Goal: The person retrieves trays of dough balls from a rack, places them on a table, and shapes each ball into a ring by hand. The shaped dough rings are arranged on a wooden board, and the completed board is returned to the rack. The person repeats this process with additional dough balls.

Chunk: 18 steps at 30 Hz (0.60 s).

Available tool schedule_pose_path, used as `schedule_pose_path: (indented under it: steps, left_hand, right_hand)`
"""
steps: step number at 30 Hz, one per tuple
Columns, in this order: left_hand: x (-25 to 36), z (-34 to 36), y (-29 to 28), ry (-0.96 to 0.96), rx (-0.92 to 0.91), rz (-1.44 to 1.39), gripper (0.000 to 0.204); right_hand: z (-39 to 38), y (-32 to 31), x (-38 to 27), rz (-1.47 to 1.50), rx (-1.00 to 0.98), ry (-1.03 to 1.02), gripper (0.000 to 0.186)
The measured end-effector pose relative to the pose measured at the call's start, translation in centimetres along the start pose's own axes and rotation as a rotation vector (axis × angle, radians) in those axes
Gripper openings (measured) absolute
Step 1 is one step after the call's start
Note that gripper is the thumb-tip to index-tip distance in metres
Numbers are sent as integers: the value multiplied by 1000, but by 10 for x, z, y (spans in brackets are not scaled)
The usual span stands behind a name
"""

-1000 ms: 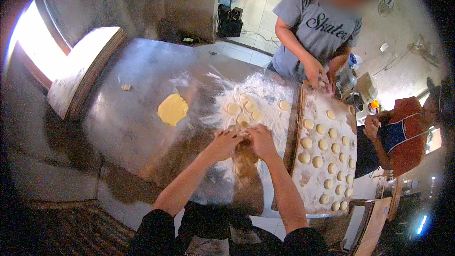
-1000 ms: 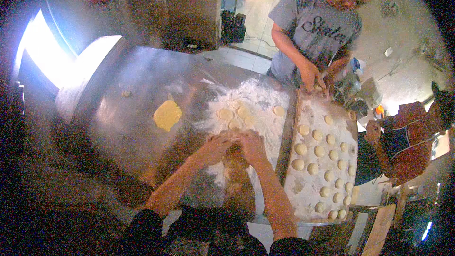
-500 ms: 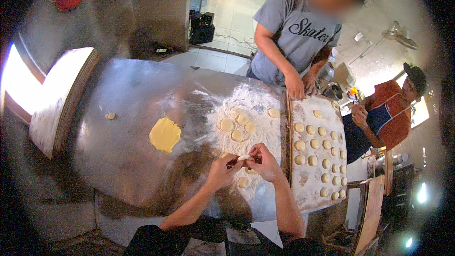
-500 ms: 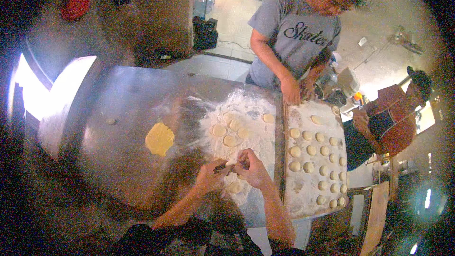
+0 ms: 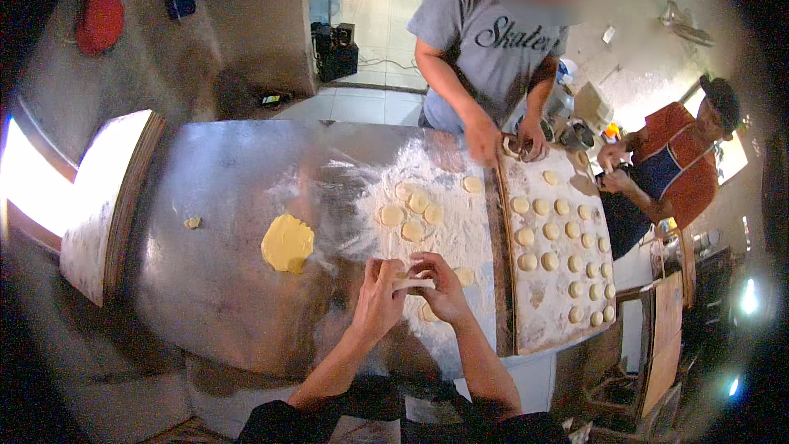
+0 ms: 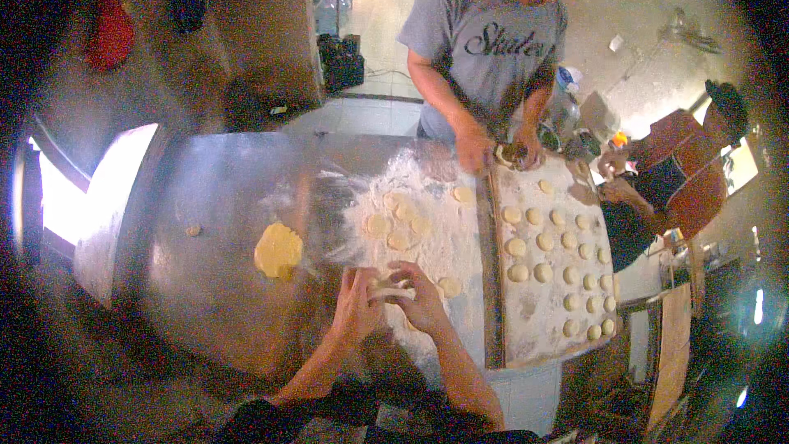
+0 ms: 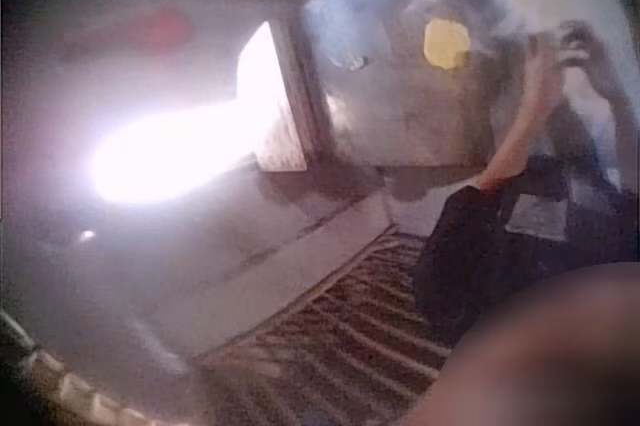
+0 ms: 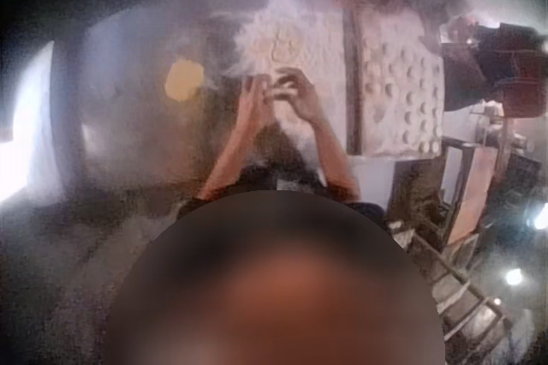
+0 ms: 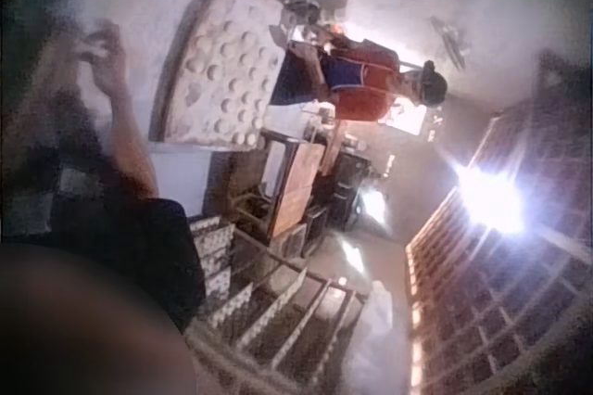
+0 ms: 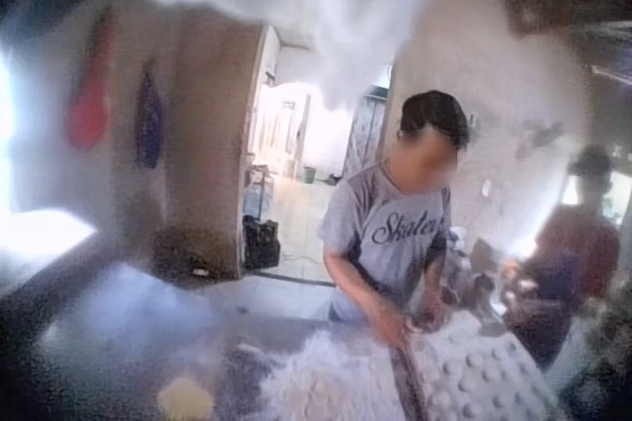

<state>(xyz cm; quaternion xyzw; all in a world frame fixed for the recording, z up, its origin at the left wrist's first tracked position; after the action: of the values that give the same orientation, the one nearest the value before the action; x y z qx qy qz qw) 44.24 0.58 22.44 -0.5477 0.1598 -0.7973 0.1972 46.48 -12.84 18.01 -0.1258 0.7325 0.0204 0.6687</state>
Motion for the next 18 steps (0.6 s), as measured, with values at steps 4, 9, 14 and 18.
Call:
schedule_pose_path:
  steps: [4, 9, 14, 18]
  left_hand:
    - [24, -15, 9, 299, 36, 31, 47]
    - [-17, -28, 57, -302, 207, -1024, 29]
    - [33, -13, 86, -42, 17, -274, 39]
    - [61, -18, 106, 35, 117, -164, 41]
  right_hand:
    - [-18, 0, -8, 754, -211, -64, 35]
    - [-29, -41, -26, -254, 174, -125, 52]
    - [-44, -52, -29, 436, -125, -26, 70]
    - [-62, -91, -17, 151, -4, -63, 52]
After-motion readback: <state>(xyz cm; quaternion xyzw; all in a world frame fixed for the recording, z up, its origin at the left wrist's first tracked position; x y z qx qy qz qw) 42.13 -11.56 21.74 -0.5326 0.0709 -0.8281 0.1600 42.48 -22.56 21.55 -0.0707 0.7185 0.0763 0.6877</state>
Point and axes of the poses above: each hand's wrist, its own z-axis towards the middle knuckle, its own y-axis out of the palm, x = y × z, the point moved 10 cm from there along z, towards the middle knuckle, and after that the axes turned 1 degree about x, right-handed, at the moved point
